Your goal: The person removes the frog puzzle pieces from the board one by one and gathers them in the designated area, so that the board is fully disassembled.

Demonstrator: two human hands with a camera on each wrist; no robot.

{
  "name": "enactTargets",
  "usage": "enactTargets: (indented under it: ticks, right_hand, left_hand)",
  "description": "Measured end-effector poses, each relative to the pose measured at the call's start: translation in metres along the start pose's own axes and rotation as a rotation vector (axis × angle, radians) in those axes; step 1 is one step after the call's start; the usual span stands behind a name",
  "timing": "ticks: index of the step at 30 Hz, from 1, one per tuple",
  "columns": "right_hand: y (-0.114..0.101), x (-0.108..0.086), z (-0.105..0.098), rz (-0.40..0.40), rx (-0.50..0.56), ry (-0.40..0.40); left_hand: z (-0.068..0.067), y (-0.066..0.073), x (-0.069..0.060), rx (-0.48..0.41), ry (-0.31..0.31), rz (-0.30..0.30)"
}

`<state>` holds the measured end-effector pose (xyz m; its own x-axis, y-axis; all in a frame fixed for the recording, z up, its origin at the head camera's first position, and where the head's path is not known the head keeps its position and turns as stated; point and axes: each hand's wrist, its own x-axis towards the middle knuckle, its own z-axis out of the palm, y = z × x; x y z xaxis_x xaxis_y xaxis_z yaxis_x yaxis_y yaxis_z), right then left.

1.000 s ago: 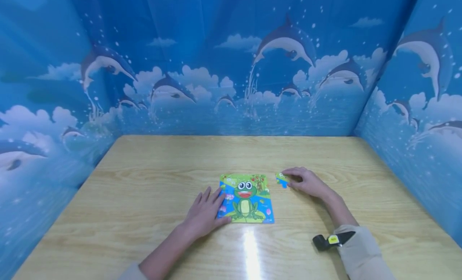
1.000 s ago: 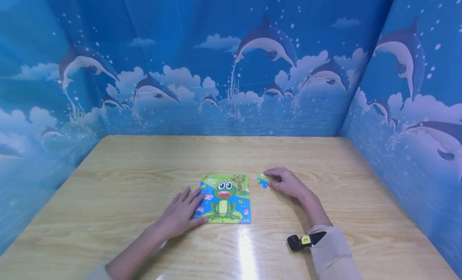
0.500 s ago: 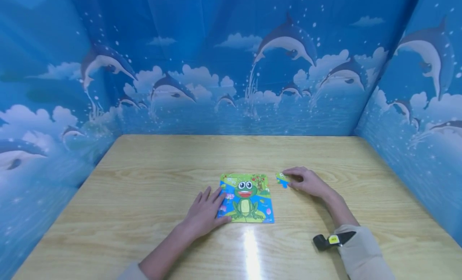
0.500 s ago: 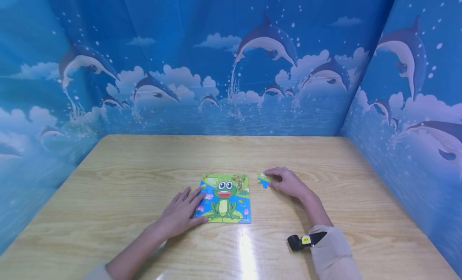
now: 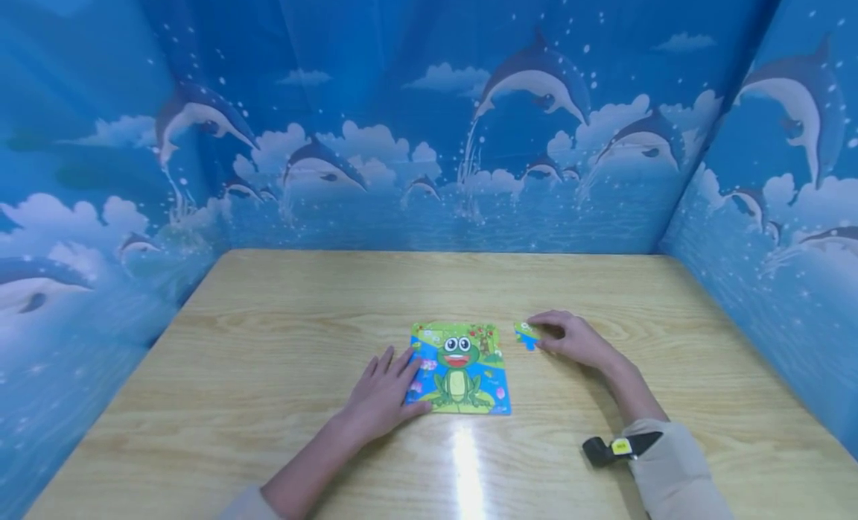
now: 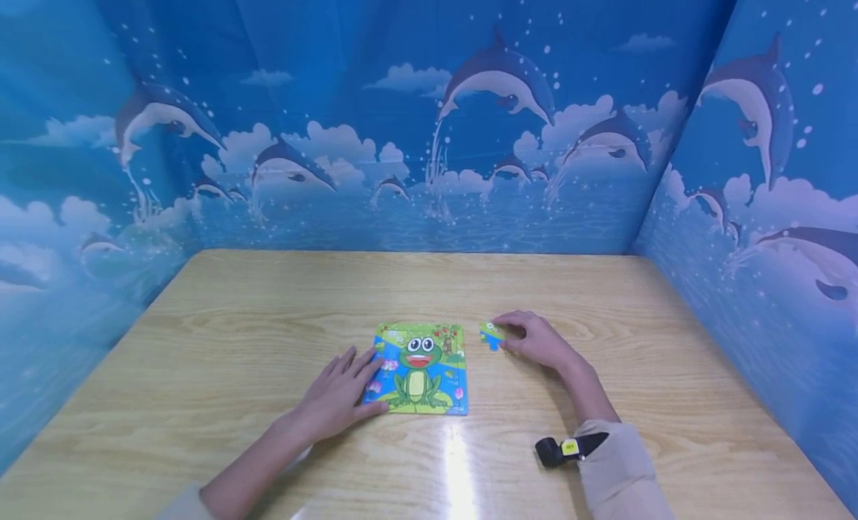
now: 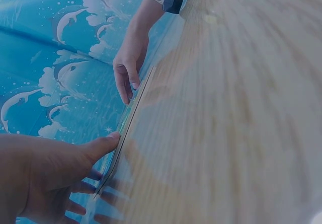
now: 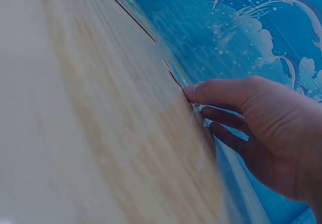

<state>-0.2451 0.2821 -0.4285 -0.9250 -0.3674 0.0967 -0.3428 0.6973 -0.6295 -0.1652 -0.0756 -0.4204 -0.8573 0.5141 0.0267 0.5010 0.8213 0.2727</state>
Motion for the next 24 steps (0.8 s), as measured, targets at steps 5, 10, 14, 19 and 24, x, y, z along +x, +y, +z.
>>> enactTargets:
  ticks: [5, 10, 14, 19, 24]
  right_hand:
    - [-0.001, 0.0, 0.0, 0.01, -0.001, 0.0]
    - [-0.009, 0.002, -0.002, -0.025, 0.03, 0.01]
    - [-0.033, 0.006, -0.002, -0.079, 0.043, 0.004]
    - [-0.067, 0.015, 0.008, -0.116, 0.051, -0.052]
    - [-0.089, 0.029, 0.024, -0.148, 0.055, -0.134]
  left_hand:
    - [0.0, 0.0, 0.0, 0.002, -0.002, -0.006]
    - [0.0, 0.001, -0.001, -0.011, -0.004, -0.005]
    - [0.001, 0.001, -0.001, -0.017, -0.003, -0.006]
    - [0.002, 0.0, -0.001, 0.0, -0.002, -0.008]
    - [0.002, 0.0, 0.0, 0.015, -0.005, -0.008]
